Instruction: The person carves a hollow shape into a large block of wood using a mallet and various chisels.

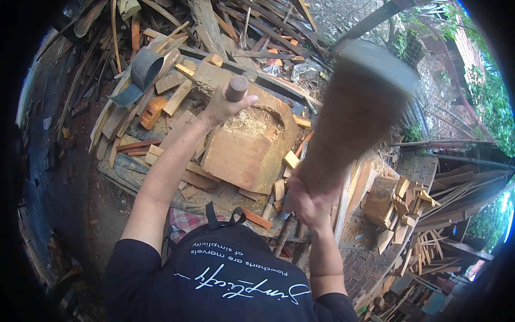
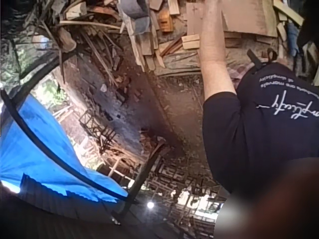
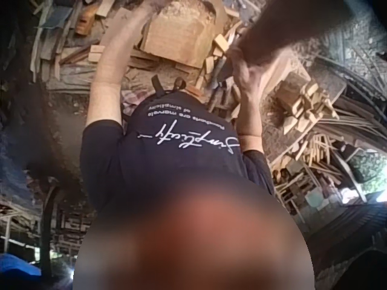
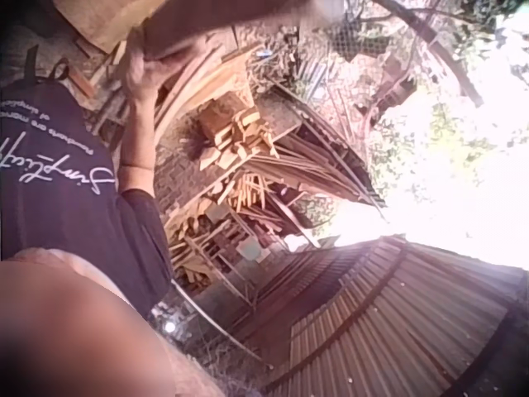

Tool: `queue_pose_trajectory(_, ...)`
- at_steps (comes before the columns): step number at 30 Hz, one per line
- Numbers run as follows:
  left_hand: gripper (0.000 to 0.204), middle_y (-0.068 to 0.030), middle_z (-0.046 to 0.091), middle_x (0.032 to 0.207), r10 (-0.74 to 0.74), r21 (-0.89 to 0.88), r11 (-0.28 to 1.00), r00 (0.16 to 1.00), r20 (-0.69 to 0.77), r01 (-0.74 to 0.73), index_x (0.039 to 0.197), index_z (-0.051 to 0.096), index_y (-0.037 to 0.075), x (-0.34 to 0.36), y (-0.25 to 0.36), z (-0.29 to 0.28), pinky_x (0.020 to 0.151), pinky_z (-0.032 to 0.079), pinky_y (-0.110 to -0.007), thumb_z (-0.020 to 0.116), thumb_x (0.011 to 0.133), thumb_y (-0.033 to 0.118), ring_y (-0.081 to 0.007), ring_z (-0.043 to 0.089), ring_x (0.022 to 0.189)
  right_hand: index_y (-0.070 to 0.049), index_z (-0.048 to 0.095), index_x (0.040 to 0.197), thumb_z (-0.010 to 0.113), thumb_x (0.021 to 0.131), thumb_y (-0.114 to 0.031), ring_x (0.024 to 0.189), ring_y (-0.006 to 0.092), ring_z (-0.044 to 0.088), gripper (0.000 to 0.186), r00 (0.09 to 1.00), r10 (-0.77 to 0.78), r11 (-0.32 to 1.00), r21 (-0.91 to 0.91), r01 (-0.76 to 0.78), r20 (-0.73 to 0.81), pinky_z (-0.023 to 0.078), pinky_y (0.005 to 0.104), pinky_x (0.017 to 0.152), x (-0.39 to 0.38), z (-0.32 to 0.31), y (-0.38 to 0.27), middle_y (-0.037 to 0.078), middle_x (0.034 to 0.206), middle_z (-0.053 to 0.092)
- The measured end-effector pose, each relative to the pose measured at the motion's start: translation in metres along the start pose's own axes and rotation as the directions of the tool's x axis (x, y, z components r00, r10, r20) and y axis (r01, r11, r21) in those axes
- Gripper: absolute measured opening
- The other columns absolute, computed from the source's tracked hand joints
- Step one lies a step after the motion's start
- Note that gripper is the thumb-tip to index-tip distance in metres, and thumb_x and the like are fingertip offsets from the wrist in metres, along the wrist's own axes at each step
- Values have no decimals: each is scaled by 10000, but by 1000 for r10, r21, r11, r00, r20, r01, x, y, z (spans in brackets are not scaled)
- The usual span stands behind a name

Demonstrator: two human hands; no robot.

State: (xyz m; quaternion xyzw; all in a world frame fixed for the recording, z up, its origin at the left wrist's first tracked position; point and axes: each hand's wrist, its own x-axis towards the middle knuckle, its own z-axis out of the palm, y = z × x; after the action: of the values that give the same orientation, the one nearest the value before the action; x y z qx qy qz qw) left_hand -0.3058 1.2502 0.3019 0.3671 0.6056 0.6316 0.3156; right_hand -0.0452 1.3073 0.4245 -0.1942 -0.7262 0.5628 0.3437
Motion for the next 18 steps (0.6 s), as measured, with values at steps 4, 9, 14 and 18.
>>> queue_pose_trajectory(4, 210, 0, 620, 797, -18, -204, 979, 999, -36, 10, 961, 630, 20, 5, 7, 14, 630, 508, -250, 734, 788, 78, -80, 604, 695, -2, 422, 1306, 746, 791, -333, 945, 323, 632, 692, 871, 443, 780, -570, -258, 212, 495, 411, 818, 30, 17, 8, 228, 983, 631)
queue_pose_trajectory(9, 233, -16, 598, 780, -57, -149, 987, 998, -10, 55, 954, 580, 27, 2, -1, 2, 470, 476, -222, 735, 789, 85, -68, 575, 609, -37, 420, 1279, 744, 803, -267, 960, 204, 593, 620, 924, 341, 916, -284, -284, 172, 483, 360, 824, 47, 20, -24, 133, 1056, 595)
queue_pose_trajectory(14, 215, -4, 582, 760, -66, -205, 977, 998, -7, 63, 913, 576, 34, 8, -4, 9, 501, 483, -231, 737, 785, 97, -64, 571, 626, -24, 387, 1290, 730, 812, -300, 979, 305, 613, 649, 916, 306, 823, -557, -117, 260, 483, 431, 829, 59, 15, -3, 214, 1079, 593)
queue_pose_trajectory(18, 184, 15, 569, 760, -94, -189, 978, 994, -51, 83, 880, 589, 43, 9, 0, 3, 563, 492, -244, 733, 782, 100, -66, 573, 685, -21, 424, 1276, 703, 827, -353, 941, 327, 649, 624, 832, 514, 709, -649, -275, 209, 495, 432, 826, 80, 24, -21, 249, 981, 641)
